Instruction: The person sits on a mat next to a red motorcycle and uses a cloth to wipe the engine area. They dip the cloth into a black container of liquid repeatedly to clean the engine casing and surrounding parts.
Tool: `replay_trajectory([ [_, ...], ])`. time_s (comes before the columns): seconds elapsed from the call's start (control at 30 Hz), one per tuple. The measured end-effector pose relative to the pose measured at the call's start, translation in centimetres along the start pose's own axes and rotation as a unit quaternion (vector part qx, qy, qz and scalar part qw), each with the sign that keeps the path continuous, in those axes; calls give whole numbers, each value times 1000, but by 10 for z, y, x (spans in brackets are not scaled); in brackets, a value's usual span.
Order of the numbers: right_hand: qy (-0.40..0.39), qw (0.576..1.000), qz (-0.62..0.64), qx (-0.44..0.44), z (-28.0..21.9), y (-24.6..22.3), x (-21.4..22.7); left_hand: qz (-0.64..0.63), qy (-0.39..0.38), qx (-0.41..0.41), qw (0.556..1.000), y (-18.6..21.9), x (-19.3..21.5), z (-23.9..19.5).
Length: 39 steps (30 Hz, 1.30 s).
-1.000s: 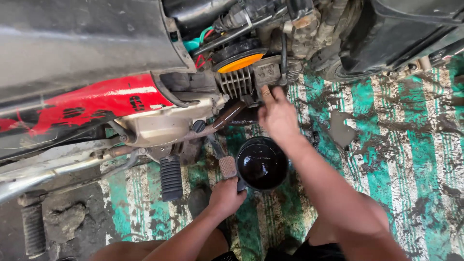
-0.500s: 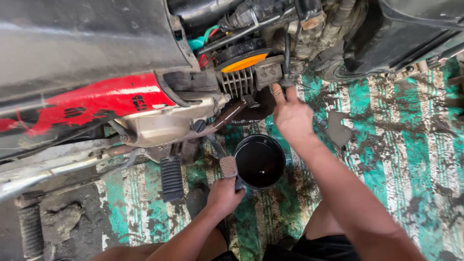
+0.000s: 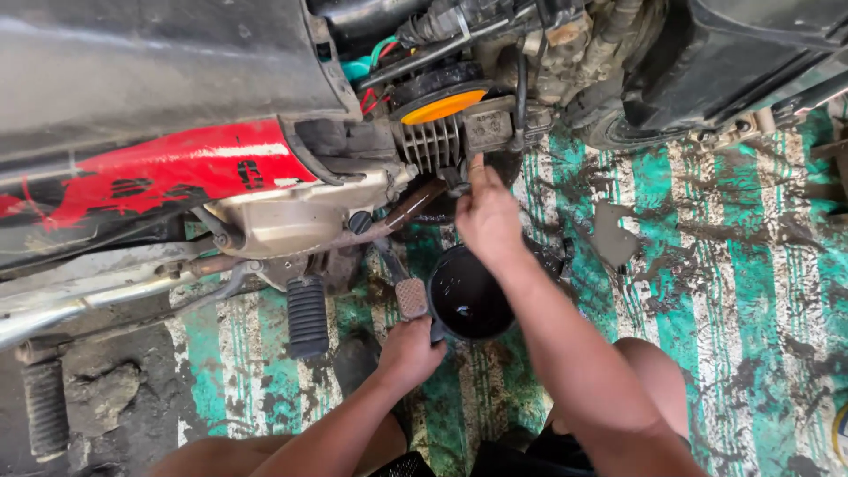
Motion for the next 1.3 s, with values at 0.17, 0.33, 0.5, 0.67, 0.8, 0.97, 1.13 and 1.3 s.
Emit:
replay_trajectory([
  [0.17,15,975,-222,11,2,13,66,-15,-16,5,1000,20,7,5],
  [0.33,31,999,19,11,8,11,3,-1,-27,7,1000,25,5,8],
  [0.5,17,959,-278,44,25,40,64,-18,-30,16,999,18,4,6],
  [0.67,11,991,-130,17,0,1,13,-13,-22,14,1000,14,6,0],
  [0.8,-33,914,-395,91,17,24,64,1,-57,4,998,4,0,1],
  [0.97,51,979,-190,56,3,16,-6,24,-55,21,998,15,10,4],
  [1.13,-34,962,269,-20,-44,28,-59,49,-16,-22,998,-12,-18,10],
  [1.3,22,693,693,-197,-22,37,-27,46,-80,0,996,-21,-18,-1],
])
Point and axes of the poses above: each hand's wrist, its own z-axis towards the middle knuckle, its own x-axis out of the back of the hand, y = z × x, the point moved 2 cm from there along z, towards the middle knuckle, and after that the axes turned 13 degrees about -x, right-handed, at the moved point
